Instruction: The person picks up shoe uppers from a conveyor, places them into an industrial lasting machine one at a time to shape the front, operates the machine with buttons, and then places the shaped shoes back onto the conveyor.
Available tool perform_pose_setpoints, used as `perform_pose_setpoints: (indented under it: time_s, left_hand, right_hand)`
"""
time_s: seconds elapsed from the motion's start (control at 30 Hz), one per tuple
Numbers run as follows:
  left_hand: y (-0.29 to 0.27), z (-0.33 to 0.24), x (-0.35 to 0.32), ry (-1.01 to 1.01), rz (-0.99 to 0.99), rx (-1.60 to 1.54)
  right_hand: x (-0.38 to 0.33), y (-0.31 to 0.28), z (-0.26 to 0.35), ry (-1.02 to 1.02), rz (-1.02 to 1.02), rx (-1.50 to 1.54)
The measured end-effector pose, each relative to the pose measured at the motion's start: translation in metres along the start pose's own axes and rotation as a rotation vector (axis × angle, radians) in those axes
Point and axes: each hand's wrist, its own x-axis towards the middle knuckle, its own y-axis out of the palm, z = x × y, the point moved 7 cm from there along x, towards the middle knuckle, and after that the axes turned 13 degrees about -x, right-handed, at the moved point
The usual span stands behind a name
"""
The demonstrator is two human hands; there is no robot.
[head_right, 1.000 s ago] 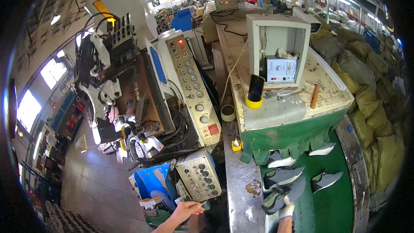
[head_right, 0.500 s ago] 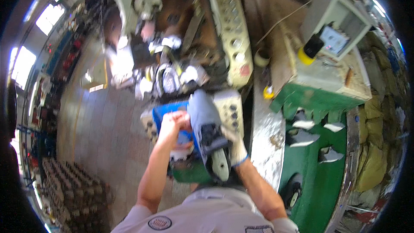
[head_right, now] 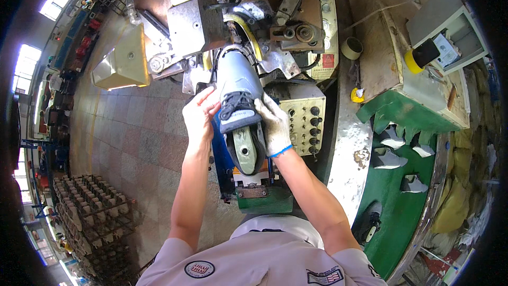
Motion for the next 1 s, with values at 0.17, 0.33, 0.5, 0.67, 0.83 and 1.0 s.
perform_pose_setpoints:
  time_s: [0.17, 0.33, 0.5, 0.67, 0.83, 1.0]
  left_hand:
    - [-0.004, 0.019, 0.013, -0.015, 0.017, -0.146]
    - [0.006, 0.067, -0.02, -0.393, 0.031, -0.247]
    - [0.015, 0.094, -0.027, -0.438, 0.111, -0.366]
    - [0.005, 0.107, -0.019, -0.341, 0.057, -0.251]
    - [-0.008, 0.114, -0.01, -0.193, 0.06, -0.144]
    - [-0.008, 0.115, -0.006, -0.097, 0.101, -0.117]
  right_hand:
    - [0.02, 0.022, -0.006, 0.079, -0.008, 0.312]
    - [0.025, 0.016, -0.007, 0.017, -0.071, 0.166]
    - [0.034, 0.0, -0.015, 0.062, -0.071, 0.144]
    - [0.04, -0.011, -0.036, 0.048, -0.086, 0.173]
    - [0.037, -0.004, -0.039, 0.097, -0.137, 0.079]
    - [0.047, -0.01, -0.045, -0.012, -0.101, 0.041]
